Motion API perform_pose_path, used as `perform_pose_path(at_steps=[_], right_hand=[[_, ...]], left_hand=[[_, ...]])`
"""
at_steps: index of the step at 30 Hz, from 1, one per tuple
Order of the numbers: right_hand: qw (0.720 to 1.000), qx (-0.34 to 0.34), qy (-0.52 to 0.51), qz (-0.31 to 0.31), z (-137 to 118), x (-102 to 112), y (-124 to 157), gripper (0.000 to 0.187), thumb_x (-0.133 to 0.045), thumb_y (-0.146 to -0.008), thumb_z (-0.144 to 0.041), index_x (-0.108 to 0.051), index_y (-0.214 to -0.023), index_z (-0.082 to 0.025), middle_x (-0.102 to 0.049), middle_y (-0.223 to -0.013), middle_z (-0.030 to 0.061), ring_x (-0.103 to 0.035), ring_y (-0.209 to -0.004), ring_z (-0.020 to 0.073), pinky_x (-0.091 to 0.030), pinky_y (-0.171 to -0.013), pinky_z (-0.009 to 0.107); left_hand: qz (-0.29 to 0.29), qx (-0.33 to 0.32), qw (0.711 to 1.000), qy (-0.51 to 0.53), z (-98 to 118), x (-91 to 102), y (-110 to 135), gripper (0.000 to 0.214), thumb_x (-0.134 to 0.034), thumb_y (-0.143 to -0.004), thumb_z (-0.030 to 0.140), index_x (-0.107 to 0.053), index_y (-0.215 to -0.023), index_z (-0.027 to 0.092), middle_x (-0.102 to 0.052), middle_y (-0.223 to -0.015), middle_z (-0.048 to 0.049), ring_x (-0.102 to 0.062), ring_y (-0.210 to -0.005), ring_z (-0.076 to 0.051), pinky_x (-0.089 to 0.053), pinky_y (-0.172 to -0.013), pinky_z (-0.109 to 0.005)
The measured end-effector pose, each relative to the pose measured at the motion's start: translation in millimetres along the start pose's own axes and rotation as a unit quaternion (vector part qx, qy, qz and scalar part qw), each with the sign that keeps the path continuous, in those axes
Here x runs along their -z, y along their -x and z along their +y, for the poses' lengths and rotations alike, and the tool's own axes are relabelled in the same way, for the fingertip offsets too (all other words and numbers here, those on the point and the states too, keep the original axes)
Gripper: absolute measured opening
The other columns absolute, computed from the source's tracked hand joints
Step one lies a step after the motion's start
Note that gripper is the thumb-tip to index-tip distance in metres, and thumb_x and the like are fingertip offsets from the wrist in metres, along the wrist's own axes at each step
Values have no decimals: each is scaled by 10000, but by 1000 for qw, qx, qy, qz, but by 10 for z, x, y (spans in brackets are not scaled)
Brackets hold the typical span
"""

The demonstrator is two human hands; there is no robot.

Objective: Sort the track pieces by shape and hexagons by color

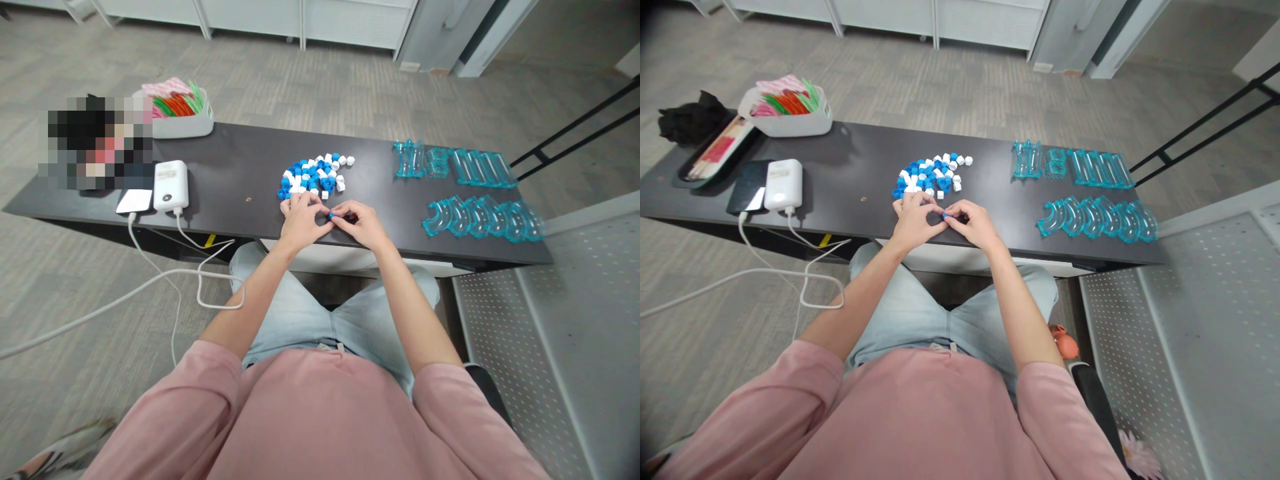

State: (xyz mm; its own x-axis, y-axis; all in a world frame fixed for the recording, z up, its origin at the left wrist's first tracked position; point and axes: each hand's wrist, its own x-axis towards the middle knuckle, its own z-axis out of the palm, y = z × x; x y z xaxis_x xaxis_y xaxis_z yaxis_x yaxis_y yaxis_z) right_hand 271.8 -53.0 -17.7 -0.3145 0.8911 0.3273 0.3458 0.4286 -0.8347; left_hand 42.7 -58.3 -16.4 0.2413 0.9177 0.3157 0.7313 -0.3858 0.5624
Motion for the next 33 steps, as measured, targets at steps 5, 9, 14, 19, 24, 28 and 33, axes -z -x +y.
perform_pose_path(at_steps=[5, 9, 14, 19, 24, 28, 33], right_hand=[[1000, -14, -3, 8, 27, -11, -12, 405, -884, -1002, -693, -827, -969, -293, -926, -1204, 95, -835, -1059, 312, -660, -898, 457], [998, -41, -18, 35, 77, -5, -6, 459, -883, -994, -743, -849, -1058, -289, -913, -1078, 76, -811, -917, 282, -666, -855, 445], [994, -58, -63, 61, 121, -5, -6, 545, -903, -976, -773, -826, -1220, -292, -908, -1148, 80, -822, -947, 270, -679, -893, 440], [996, -52, -45, 60, 133, 0, -12, 520, -906, -982, -730, -840, -1268, -301, -899, -1144, 73, -813, -990, 283, -680, -921, 450], [993, -31, 55, 95, 173, 1, -14, 241, -869, -1002, -458, -888, -1158, -276, -850, -1099, 79, -746, -897, 266, -661, -903, 442], [992, -3, 112, 57, 188, -19, -11, 237, -828, -960, -292, -897, -1186, -279, -837, -1145, 82, -724, -917, 274, -659, -951, 452], [982, 43, 177, 56, 134, 0, 10, 377, -769, -994, -269, -864, -1359, -255, -818, -1325, 128, -742, -1212, 354, -629, -1101, 525]], left_hand=[[1, -4, 1000, 4, 13, -1, 1, 138, -944, -1010, 440, -904, -1052, 315, -753, -1378, -138, -575, -1417, -458, -425, -1211, -729], [5, 4, 1000, 2, 47, 20, 6, 145, -934, -1021, 425, -881, -1083, 304, -754, -1362, -133, -581, -1450, -464, -411, -1218, -706], [28, 5, 999, 19, 77, 49, 21, 174, -927, -1015, 346, -806, -1127, 291, -812, -1344, -101, -637, -1458, -427, -401, -1239, -643], [24, 9, 999, 35, 58, 54, 18, 179, -886, -1027, 328, -737, -1120, 293, -864, -1323, -71, -701, -1387, -386, -387, -1275, -621], [25, 4, 999, 45, 61, 33, 6, 221, -870, -1031, 311, -791, -1237, 312, -899, -1298, -71, -700, -1356, -404, -388, -1262, -657], [10, -2, 1000, 29, 80, 40, 6, 160, -853, -1033, 302, -853, -1191, 328, -900, -1329, -78, -655, -1403, -439, -369, -1274, -706], [-11, 7, 1000, 6, 142, 88, 44, 301, -854, -1026, 342, -870, -1326, 320, -843, -1465, -97, -602, -1503, -410, -340, -1322, -640]])
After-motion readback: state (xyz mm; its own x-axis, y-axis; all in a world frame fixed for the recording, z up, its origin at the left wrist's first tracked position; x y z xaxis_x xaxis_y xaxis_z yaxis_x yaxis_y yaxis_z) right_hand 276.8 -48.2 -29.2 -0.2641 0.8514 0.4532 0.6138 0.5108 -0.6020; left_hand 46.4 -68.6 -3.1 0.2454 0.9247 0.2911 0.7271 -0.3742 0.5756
